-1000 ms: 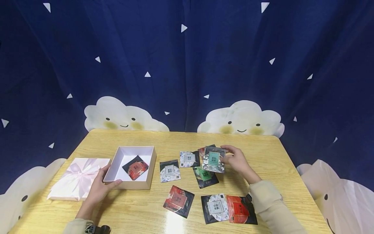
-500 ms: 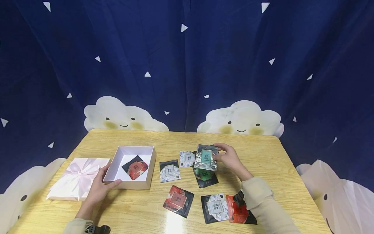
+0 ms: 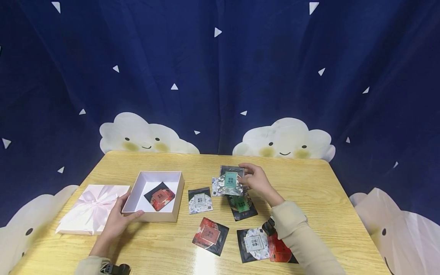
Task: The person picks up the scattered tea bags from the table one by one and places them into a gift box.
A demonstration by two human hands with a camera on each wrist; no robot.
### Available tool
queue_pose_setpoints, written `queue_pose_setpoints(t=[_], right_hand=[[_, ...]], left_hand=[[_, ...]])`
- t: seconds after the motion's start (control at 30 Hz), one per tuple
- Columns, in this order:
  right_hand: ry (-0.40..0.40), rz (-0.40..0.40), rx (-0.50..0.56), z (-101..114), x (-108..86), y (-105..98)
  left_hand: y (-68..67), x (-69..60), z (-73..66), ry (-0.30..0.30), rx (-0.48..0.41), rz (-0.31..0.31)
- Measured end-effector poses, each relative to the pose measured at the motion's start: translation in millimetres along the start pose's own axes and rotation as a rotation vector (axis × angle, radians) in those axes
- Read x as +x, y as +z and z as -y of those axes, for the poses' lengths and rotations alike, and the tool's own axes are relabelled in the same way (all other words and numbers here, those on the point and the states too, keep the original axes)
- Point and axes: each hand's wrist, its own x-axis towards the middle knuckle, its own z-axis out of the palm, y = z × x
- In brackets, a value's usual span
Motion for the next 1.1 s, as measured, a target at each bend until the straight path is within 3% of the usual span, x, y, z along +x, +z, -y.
queue_pose_setpoints(t=[0.47,0.77,1.1], right_hand=[[-0.017,-0.028,0.059,18,19.9,28],[-0.007,-0.003,0.101,28,30.2,43],[-0.006,0.017,0.156,31,40.2,75]], left_hand=[[-0.9,-0.8,0.0,-0.003,0.001,-0.005],[0.1,-2.0,1.3,0.003,0.016,-0.001],[0.0,-1.9,0.2,0.023,0.022,-0.010]])
